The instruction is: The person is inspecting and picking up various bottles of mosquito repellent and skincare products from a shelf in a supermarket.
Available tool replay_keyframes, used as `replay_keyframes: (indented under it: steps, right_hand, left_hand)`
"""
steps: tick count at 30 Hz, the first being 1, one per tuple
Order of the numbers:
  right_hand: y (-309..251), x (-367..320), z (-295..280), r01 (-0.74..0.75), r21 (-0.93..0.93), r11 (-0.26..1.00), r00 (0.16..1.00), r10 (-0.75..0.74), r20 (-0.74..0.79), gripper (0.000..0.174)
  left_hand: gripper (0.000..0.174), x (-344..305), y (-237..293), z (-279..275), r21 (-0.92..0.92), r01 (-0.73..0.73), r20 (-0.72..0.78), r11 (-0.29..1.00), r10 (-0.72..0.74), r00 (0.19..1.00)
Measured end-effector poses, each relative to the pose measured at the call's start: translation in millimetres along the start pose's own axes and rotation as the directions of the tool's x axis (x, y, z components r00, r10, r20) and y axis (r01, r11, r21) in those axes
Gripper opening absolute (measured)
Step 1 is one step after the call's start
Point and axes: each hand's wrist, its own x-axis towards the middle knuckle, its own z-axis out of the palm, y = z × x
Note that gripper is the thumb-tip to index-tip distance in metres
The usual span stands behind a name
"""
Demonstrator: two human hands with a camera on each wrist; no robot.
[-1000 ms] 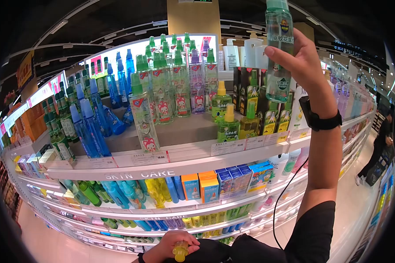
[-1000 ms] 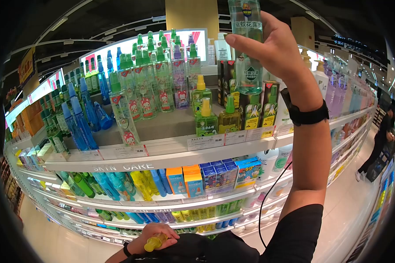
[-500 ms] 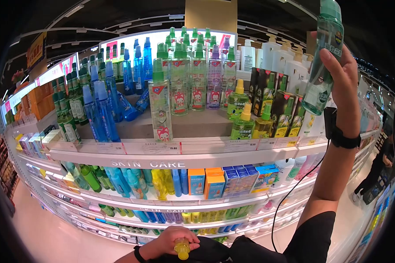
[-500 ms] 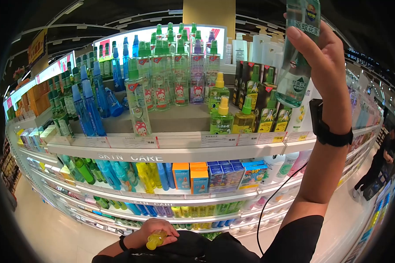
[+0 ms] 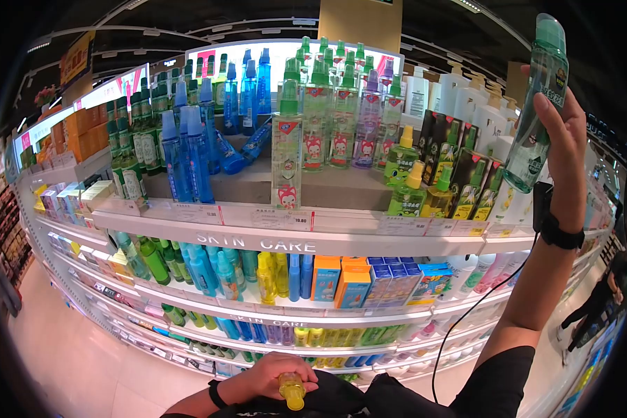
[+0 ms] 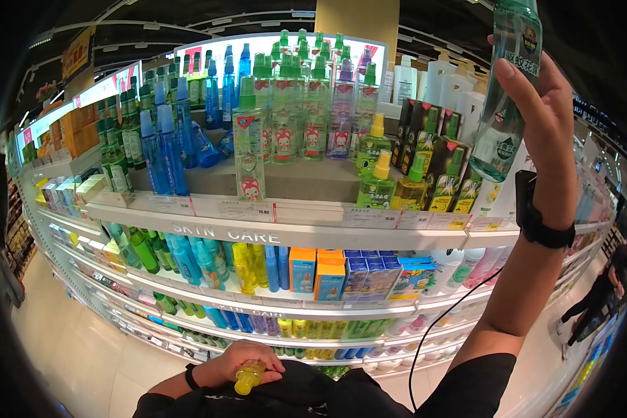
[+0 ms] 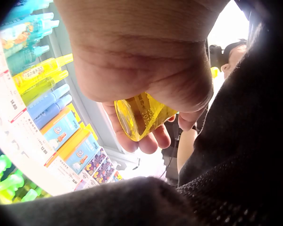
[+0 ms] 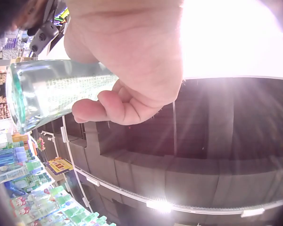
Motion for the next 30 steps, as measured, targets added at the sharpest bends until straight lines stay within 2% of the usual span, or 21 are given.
replay_keyframes:
  steps: [2, 7, 13, 17, 19, 23, 27, 29, 30]
  right_hand:
    - [-2.7, 1.2, 2.2, -0.012, 0.007, 1.000, 1.000, 0.012, 0.012, 0.040]
    - [-8.7, 5.2, 14.1, 0.092, -0.047, 0.995, 0.996, -0.093, -0.016, 0.040]
    - [-12.5, 7.4, 20.7, 0.107, -0.071, 0.992, 0.994, -0.109, -0.031, 0.039]
    - [-13.3, 10.1, 19.3, 0.052, -0.074, 0.996, 0.999, -0.050, 0.019, 0.037]
    - [-15.2, 9.6, 22.9, -0.021, -0.043, 0.999, 1.000, 0.022, 0.016, 0.034]
    - [-8.2, 11.7, 35.8, 0.038, -0.010, 0.999, 0.999, -0.038, -0.026, 0.035]
    - [-7.8, 13.8, 36.4, 0.050, -0.071, 0.996, 0.999, -0.048, 0.026, 0.036]
    - [-3.8, 15.2, 45.8, 0.010, -0.041, 0.999, 0.998, -0.007, 0.059, 0.039]
    - [-1.5, 15.9, 47.9, 0.003, -0.021, 1.000, 0.997, -0.001, 0.072, 0.040]
  left_hand:
    - [0.022, -4.7, 3.5, -3.3, 0.012, -0.004, -0.001, 1.000, 0.005, 1.000]
    - [0.022, -18.0, 10.0, -9.6, 0.036, 0.038, -0.016, 0.999, -0.038, 0.999]
    - [0.020, -27.1, 17.2, -19.1, 0.047, 0.090, 0.002, 0.995, -0.091, 0.996]
    - [0.020, -33.3, 16.8, -24.0, 0.047, 0.085, -0.003, 0.995, -0.085, 0.996]
    - [0.020, -35.5, 16.3, -27.0, 0.063, 0.091, 0.003, 0.994, -0.091, 0.996]
    - [0.019, -35.8, 17.9, -26.7, 0.082, 0.089, 0.001, 0.993, -0.089, 0.996]
    - [0.020, -30.9, 15.0, -28.1, 0.074, 0.111, -0.012, 0.991, -0.111, 0.994]
    - [0.014, -34.9, 19.9, -25.9, 0.093, 0.186, -0.028, 0.978, -0.184, 0.983]
    - [0.014, -37.6, 17.9, -24.5, 0.075, 0.178, -0.040, 0.981, -0.176, 0.984]
